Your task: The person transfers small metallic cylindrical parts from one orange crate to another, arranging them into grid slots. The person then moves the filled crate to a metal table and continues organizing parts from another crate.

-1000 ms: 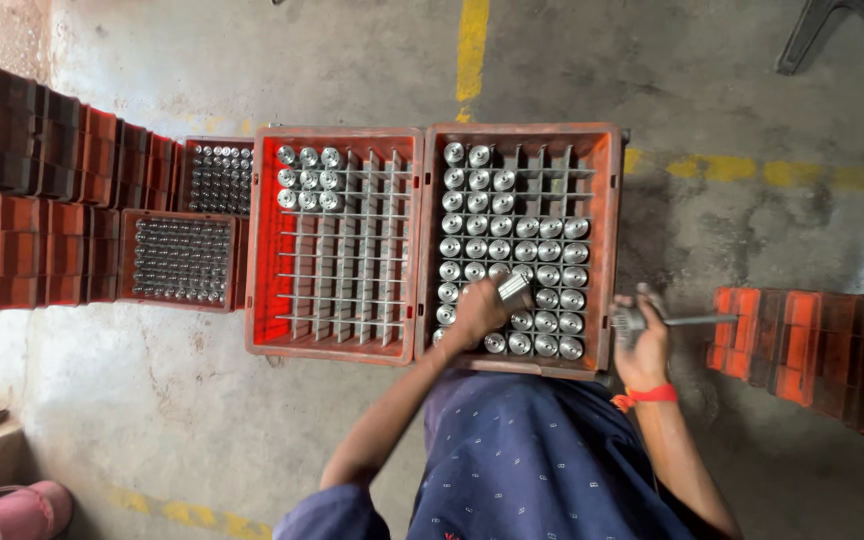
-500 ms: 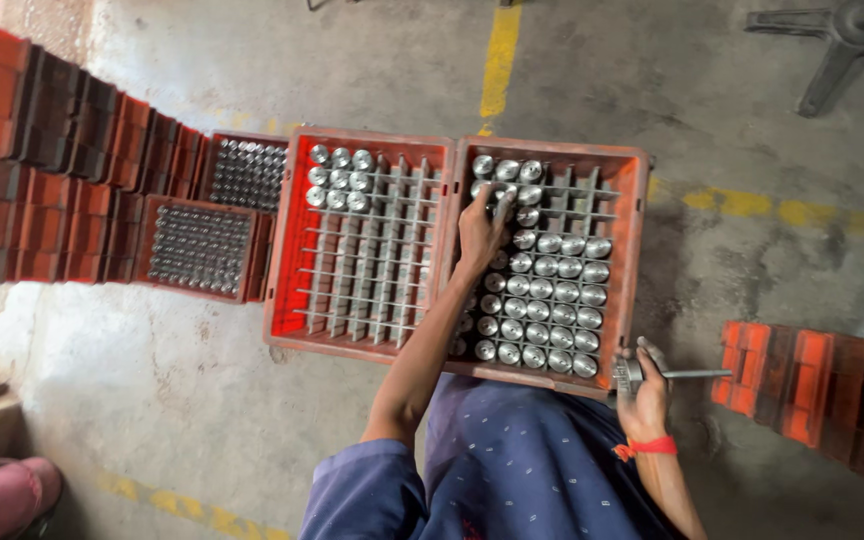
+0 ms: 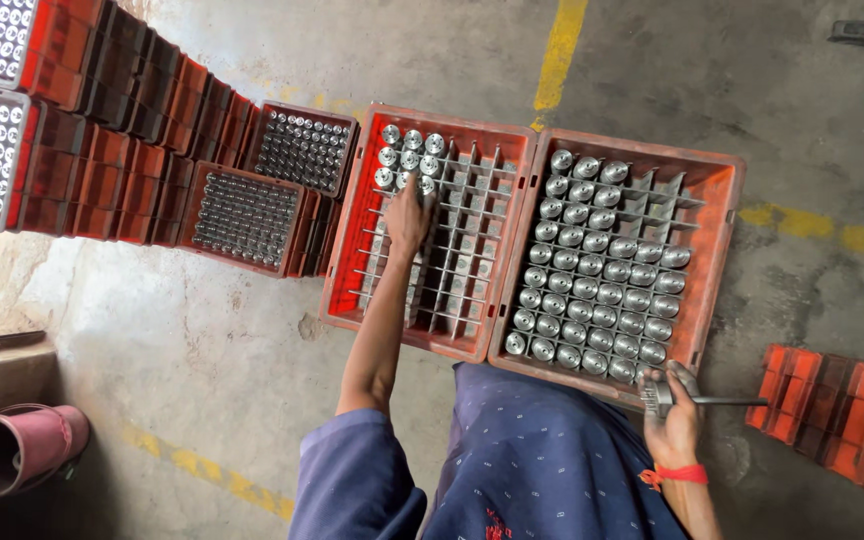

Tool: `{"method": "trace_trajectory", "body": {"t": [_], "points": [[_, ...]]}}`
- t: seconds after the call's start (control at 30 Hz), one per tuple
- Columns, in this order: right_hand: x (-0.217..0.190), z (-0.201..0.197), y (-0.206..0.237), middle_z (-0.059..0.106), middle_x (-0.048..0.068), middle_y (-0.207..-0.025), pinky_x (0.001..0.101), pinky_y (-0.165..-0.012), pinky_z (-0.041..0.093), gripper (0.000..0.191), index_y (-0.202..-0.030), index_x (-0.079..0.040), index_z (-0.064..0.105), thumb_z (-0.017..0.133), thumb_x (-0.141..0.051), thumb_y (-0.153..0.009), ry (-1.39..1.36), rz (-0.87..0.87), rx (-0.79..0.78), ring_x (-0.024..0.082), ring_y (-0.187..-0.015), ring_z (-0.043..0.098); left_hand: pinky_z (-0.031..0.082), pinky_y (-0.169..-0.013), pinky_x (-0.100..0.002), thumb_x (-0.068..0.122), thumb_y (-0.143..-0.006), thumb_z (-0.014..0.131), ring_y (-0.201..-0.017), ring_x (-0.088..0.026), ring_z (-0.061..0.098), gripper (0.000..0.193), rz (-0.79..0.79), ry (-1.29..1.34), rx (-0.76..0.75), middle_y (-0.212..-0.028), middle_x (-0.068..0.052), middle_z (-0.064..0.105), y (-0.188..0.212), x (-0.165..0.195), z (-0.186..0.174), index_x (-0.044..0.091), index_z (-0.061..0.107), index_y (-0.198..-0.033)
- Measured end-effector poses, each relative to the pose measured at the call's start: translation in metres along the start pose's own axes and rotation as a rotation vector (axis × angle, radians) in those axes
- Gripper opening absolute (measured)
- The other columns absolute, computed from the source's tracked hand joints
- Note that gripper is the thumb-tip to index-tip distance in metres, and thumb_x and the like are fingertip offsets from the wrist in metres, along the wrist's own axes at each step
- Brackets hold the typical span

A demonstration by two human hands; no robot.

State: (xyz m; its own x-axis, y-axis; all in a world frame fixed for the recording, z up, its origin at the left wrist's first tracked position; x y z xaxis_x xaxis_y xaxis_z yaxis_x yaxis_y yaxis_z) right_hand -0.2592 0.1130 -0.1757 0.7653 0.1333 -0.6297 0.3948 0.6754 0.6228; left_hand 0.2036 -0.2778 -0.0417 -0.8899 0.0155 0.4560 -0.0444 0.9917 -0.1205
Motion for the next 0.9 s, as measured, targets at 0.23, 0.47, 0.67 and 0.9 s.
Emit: {"method": "trace_trajectory", "body": {"t": [0.23, 0.47, 0.67, 0.9], "points": [[0.013, 0.016, 0.005, 0.067, 0.008, -0.099, 0.0415, -0.096, 0.056, 0.016, -0.121, -0.007, 0.061, 0.057, -0.008, -0.106, 0.085, 0.026, 0.014, 0.023, -0.099, 0.068, 0.058, -0.065, -0.046, 0.043, -0.09, 0.08, -0.076, -0.032, 0.071, 0.055, -0.001, -0.166, -0.168, -0.091, -0.017, 0.073, -0.02, 0.005, 0.01, 0.004, 0.059, -0.123], [0.003, 0.018, 0.014, 0.069, 0.009, -0.103, 0.04, -0.091, 0.055, 0.02, -0.122, -0.005, 0.061, 0.056, -0.006, -0.102, 0.172, 0.053, 0.078, 0.023, -0.096, 0.069, 0.057, -0.076, -0.032, 0.033, -0.082, 0.077, -0.102, -0.018, 0.067, 0.056, -0.236, 1.099, 0.016, -0.114, -0.009, 0.074, 0.053, -0.008, -0.035, 0.011, 0.064, -0.132], [0.012, 0.086, 0.001, 0.068, 0.01, -0.101, 0.0338, -0.09, 0.054, 0.02, -0.12, -0.004, 0.063, 0.056, -0.003, -0.102, 0.205, 0.035, -0.122, 0.02, -0.093, 0.069, 0.065, -0.074, -0.041, 0.016, -0.087, 0.079, -0.072, -0.025, 0.07, 0.03, -0.741, 1.739, -0.459, -0.087, -0.012, 0.069, 0.183, 0.097, 0.112, 0.0, 0.063, -0.106], [-0.009, 0.15, 0.008, 0.064, 0.008, -0.088, 0.0358, -0.087, 0.057, 0.012, -0.115, -0.006, 0.06, 0.059, -0.006, -0.103, 0.144, -0.007, -0.227, 0.02, -0.088, 0.068, 0.059, -0.079, -0.042, 0.029, -0.075, 0.081, -0.086, -0.032, 0.077, 0.039, -0.005, 0.633, -0.751, -0.094, -0.017, 0.078, 0.282, 0.208, 0.123, 0.01, 0.075, -0.109]]}}
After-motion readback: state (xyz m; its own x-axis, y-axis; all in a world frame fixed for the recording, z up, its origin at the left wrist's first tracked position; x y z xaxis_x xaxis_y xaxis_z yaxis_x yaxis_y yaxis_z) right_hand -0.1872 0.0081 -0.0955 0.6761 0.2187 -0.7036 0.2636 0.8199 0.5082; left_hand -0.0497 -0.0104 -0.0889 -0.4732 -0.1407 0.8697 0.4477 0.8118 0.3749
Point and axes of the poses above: each hand's wrist, its own y-axis away from the middle knuckle, its own z-axis out of the palm, x = y × z, the point moved 10 cm from there along -y, towards the middle knuckle
